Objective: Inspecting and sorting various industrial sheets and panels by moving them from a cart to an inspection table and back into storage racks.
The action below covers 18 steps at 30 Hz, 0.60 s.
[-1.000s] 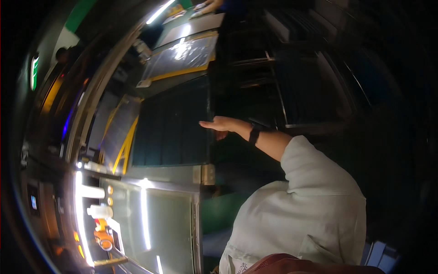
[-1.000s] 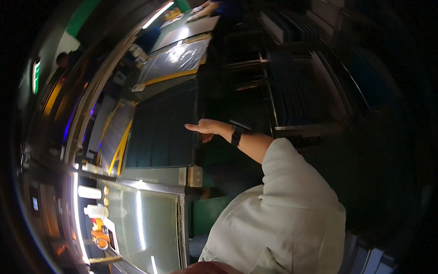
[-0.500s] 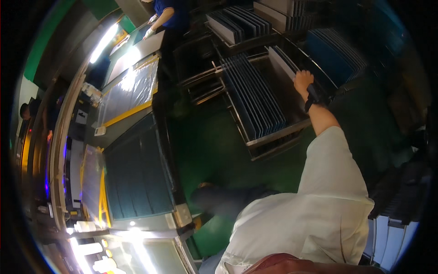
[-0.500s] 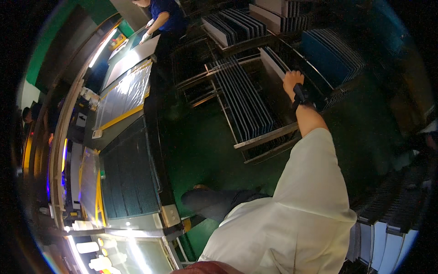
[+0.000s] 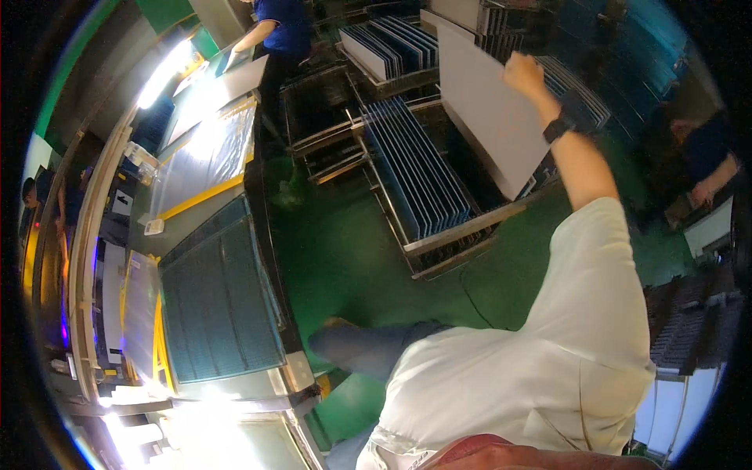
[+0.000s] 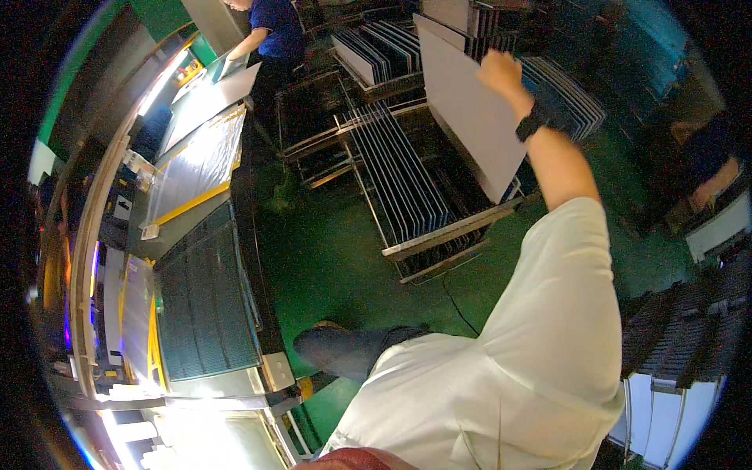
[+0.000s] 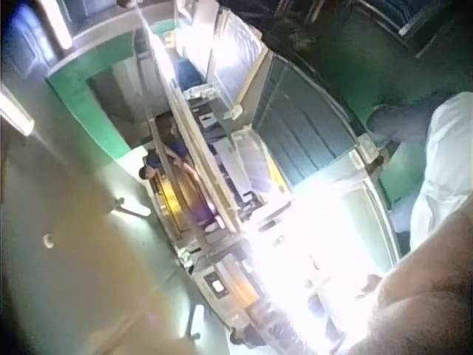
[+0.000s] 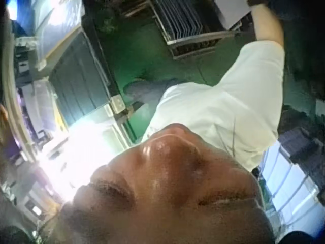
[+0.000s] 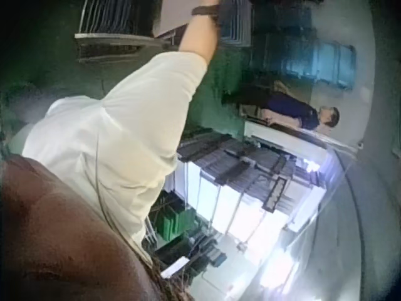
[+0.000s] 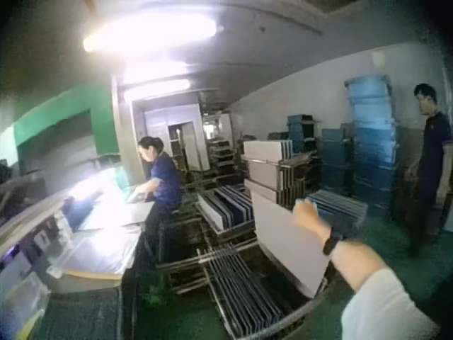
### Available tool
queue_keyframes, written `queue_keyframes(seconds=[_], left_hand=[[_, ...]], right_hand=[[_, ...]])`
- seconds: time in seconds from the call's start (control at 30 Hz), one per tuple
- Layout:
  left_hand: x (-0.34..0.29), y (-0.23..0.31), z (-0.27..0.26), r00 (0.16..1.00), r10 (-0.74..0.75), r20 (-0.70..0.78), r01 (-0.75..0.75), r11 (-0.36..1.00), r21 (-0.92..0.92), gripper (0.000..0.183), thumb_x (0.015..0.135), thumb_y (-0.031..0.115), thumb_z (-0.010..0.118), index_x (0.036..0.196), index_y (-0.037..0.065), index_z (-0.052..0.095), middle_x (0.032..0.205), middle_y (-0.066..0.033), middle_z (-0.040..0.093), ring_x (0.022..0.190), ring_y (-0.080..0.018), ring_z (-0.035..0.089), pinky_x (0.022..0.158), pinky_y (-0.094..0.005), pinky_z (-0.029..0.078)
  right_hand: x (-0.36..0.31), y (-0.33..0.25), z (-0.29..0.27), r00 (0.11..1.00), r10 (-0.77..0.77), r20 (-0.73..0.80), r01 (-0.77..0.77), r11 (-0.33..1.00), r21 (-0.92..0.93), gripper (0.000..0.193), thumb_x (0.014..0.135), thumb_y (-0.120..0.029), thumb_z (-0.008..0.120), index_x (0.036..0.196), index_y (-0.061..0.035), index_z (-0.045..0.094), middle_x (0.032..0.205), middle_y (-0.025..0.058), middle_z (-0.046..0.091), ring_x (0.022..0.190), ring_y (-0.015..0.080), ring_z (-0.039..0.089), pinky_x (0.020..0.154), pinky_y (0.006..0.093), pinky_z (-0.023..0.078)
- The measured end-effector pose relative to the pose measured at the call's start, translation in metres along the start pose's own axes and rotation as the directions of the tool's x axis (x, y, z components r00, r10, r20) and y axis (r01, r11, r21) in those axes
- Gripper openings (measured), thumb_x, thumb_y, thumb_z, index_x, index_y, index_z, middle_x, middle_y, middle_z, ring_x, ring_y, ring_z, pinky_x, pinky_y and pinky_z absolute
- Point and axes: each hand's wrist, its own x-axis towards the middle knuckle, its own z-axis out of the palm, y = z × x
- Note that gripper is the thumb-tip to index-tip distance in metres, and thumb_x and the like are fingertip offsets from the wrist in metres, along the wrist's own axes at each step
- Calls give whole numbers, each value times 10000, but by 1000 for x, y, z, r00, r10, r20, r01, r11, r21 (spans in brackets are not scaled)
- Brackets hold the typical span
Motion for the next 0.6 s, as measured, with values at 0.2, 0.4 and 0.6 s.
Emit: queue_keyframes(seconds=[0.2,0.4,0.6], left_hand=[[5,-27,6,991,-29,-129,23,998,-51,425,879,393,508,1134,62,585,1231,-169,513,1141,-403,447,995,-501,309],[42,73,-62,950,-83,-301,-88,854,-513,328,848,278,551,1072,41,578,1131,-188,540,1019,-302,529,915,-438,381],[62,97,-79,991,-60,-119,-46,688,-725,354,907,223,502,1176,-5,532,1346,-171,410,1246,-335,385,1018,-466,326]], right_hand=[[-28,-2,-202,910,-228,-345,383,781,493,155,826,-129,598,759,8,629,797,97,641,684,151,584,640,275,421],[-67,-98,-159,900,-428,-85,-27,-250,968,374,799,-237,670,1076,4,599,984,100,642,860,186,619,758,335,505],[-146,-313,-162,680,-720,-137,-233,-390,891,355,829,-206,647,1095,20,583,1030,82,626,948,176,594,839,298,466]])
